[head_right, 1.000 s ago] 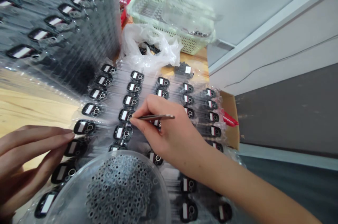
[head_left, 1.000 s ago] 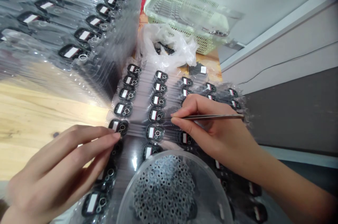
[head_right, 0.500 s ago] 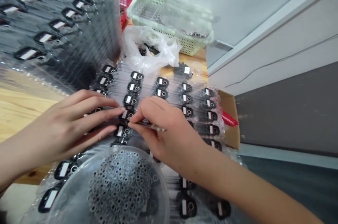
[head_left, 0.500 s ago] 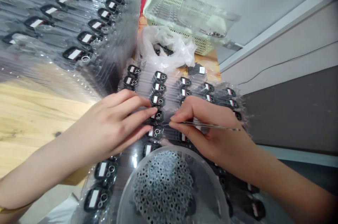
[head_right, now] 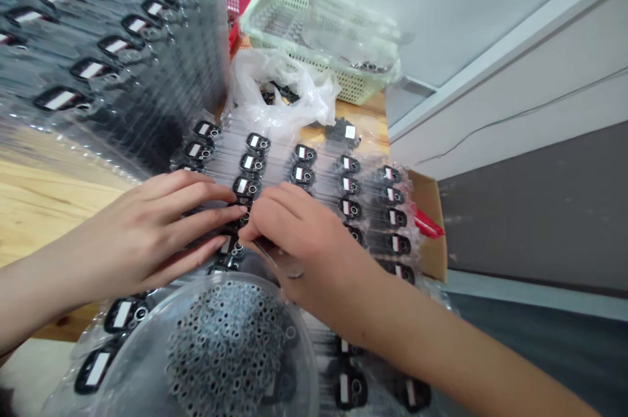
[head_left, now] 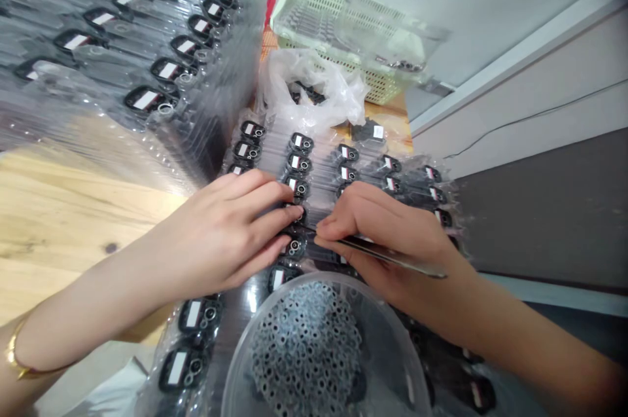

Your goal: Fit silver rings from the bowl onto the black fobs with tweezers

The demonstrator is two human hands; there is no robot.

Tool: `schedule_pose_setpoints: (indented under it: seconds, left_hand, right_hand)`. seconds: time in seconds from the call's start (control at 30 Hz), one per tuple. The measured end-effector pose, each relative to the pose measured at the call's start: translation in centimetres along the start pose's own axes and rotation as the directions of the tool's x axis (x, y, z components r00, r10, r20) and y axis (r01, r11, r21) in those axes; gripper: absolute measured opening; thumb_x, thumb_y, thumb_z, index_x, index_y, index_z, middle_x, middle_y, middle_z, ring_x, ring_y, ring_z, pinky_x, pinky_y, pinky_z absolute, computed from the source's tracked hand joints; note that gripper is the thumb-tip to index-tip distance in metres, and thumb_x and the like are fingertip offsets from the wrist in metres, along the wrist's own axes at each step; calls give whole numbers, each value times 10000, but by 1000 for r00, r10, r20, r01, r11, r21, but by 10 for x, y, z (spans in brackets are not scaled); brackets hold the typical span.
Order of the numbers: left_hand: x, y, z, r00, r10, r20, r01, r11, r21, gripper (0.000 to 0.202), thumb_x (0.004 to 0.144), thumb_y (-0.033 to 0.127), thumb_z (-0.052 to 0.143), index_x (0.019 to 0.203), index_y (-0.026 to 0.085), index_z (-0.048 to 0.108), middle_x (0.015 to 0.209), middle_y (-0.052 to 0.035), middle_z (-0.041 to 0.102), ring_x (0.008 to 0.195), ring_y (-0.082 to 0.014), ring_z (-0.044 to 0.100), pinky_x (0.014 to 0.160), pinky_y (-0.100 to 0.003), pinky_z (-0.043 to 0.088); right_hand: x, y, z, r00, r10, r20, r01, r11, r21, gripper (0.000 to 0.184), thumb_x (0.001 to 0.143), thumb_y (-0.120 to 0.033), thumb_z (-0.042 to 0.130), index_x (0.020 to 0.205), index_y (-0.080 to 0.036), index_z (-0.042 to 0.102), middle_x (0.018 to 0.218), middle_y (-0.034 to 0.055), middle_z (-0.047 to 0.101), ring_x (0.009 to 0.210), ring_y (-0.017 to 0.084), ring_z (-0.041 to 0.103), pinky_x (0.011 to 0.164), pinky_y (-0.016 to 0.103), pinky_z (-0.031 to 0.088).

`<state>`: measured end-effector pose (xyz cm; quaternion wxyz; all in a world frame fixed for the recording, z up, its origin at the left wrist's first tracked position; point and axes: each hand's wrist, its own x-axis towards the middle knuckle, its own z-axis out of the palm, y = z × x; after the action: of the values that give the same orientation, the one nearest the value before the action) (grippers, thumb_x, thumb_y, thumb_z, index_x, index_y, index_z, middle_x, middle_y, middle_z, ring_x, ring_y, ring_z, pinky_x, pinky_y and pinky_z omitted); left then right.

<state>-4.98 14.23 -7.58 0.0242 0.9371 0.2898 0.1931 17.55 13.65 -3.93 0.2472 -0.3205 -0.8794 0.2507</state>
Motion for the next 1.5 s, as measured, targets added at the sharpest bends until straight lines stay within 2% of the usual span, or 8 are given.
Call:
schedule_pose_setpoints:
  seconds: [0.63,0.77,0.87,1.0,1.1,1.23,1.43,1.5]
  left_hand:
    - [-1,1,0,999,31,7,-31,999,27,276,961,291,476,1077,151,683,1042,-108,636,902,-251,574,709,-382,493]
    - [-1,2,-1,1000,28,13,-28,999,45,277,962,298,475,1078,158,684,1047,-104,640,906,-244,576,722,-376,499]
    - [-1,1,-2,999,36,17,-37,998,55,273,962,300,480,1088,164,680,1053,-102,640,919,-235,579,742,-365,505]
    - [0,0,-1,998,58,21,-59,996,61,283,954,287,497,1143,150,656,1076,-110,636,949,-234,586,785,-371,514]
    - [0,-1,-1,996,86,17,-87,994,61,268,942,279,520,1132,155,663,1070,-109,632,944,-236,587,791,-378,518]
    - [1,-2,-1,994,105,25,-107,991,75,256,939,279,521,1102,157,676,1063,-114,628,941,-240,583,799,-386,521]
    - [0,2,-6,997,66,38,-70,992,108,282,953,299,498,1159,172,642,1090,-104,637,948,-233,591,805,-381,519]
    - [-2,3,-10,1000,23,18,-25,993,111,292,957,310,490,1178,177,627,1107,-104,637,943,-232,594,802,-385,515]
  right_hand:
    - [0,4,-1,999,29,18,-30,999,24,152,896,-76,576,820,-197,523,806,12,580,806,149,585,685,268,473]
    - [-4,3,-10,996,83,-41,-82,996,35,146,895,-104,620,822,-202,538,791,-12,594,751,113,581,655,250,461]
    - [-13,-3,-20,965,176,-194,-165,984,71,124,872,-131,662,830,-214,581,784,-22,623,741,105,594,646,248,472]
    - [-32,-19,-29,871,330,-364,-272,941,204,119,826,-174,720,833,-264,641,799,-36,661,779,112,632,634,216,516]
    - [-48,-30,-28,862,394,-318,-300,904,306,121,810,-191,731,816,-277,645,772,-47,673,747,110,647,604,191,545]
    - [-65,-40,-23,880,401,-255,-335,904,268,135,794,-202,744,814,-288,643,778,-57,693,725,110,651,617,200,556]
    - [-77,-54,-27,817,411,-405,-296,901,317,148,810,-200,726,879,-319,672,832,-27,697,816,162,649,701,277,591]
    - [-78,-59,-27,833,395,-388,-298,910,288,152,793,-211,743,869,-323,674,819,-33,715,770,160,663,650,266,597]
